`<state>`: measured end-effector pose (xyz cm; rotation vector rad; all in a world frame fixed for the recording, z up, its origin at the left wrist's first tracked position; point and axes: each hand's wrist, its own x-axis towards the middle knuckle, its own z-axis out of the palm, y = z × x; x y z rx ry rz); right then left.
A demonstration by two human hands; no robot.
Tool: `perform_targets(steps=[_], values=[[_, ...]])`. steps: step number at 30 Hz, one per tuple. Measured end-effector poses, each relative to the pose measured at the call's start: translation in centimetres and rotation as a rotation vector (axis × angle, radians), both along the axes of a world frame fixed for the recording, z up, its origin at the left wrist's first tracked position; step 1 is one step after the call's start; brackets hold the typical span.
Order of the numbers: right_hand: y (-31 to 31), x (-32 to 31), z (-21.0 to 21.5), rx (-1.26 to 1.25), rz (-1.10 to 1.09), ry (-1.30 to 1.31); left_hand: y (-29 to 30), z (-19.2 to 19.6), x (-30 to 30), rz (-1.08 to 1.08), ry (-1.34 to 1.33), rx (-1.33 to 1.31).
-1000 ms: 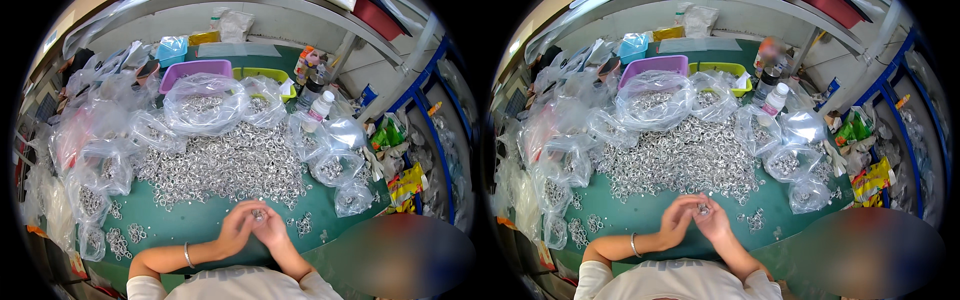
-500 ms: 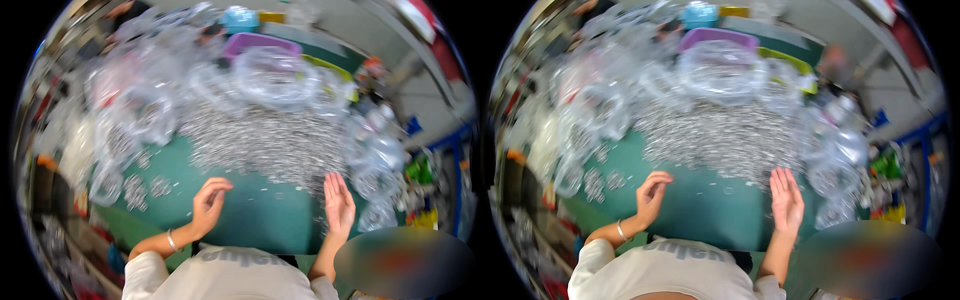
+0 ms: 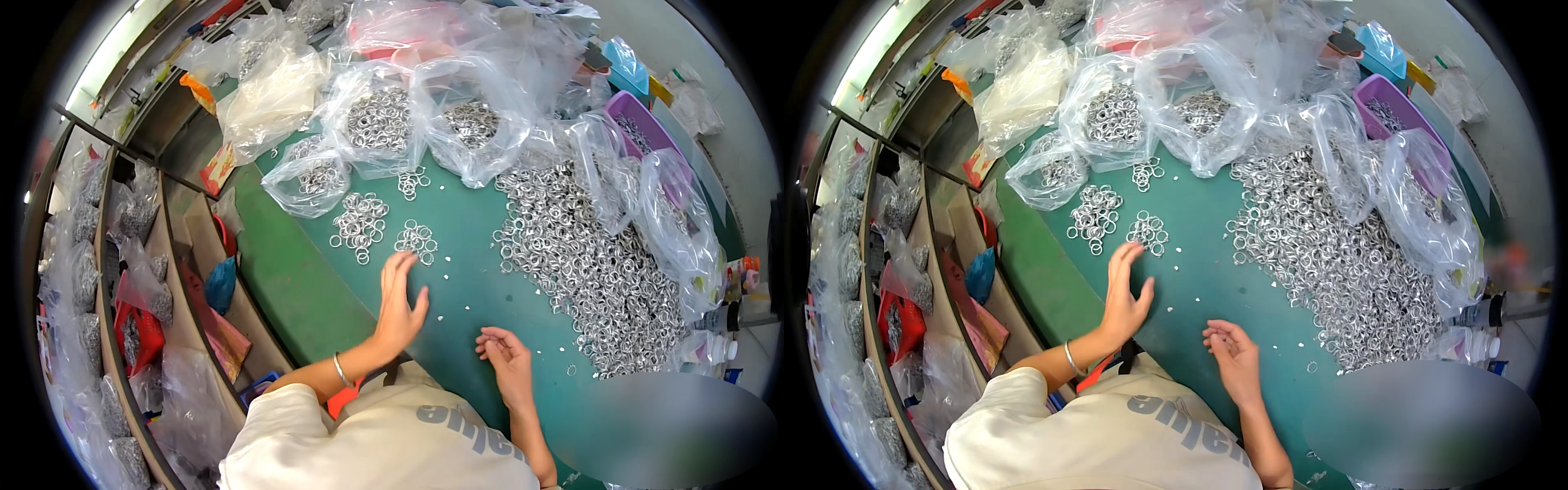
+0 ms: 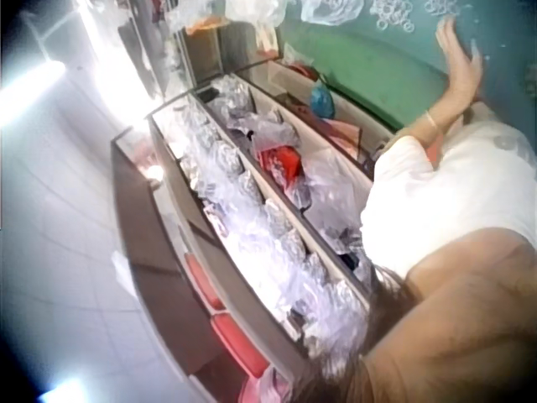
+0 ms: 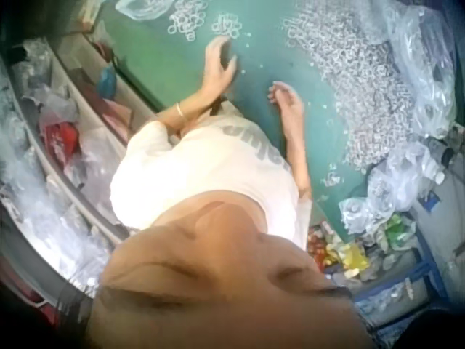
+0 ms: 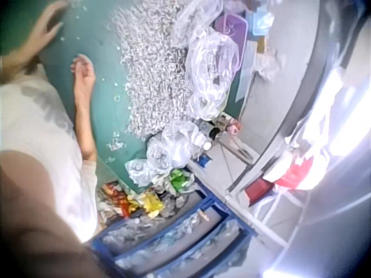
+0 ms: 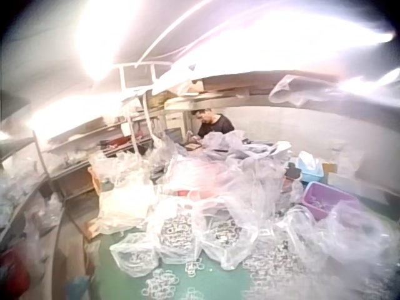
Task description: The person sorts and organizes metal rings on a desk by hand, picking them up individually or in small groups and moving them between piles or into bags.
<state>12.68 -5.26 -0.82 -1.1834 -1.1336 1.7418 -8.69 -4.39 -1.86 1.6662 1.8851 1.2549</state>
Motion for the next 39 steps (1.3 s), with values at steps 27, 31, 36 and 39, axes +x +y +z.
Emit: perform_targets(steps=[27, 31, 36, 39], values=[[10.2, -8.2, -2.1, 0.963, -0.027, -0.929, 4.2, -1.7, -5.1, -0.442, 0.049, -0.091], [9.0, -10.5, -1.9, 0.77, 0.117, -0.521, 2.3, -0.3, -5.4, -0.222, -0.264, 0.031], [9.0, -12.8, -1.8, 0.75, 0.341, -0.565, -3.0, -3.5, -4.2, 0.296, -0.488, 0.43], [8.8, -14.3, -1.9, 0.868, 0.474, -0.698, -2.9, -4.7, -3.7, 0.478, -0.588, 0.42]])
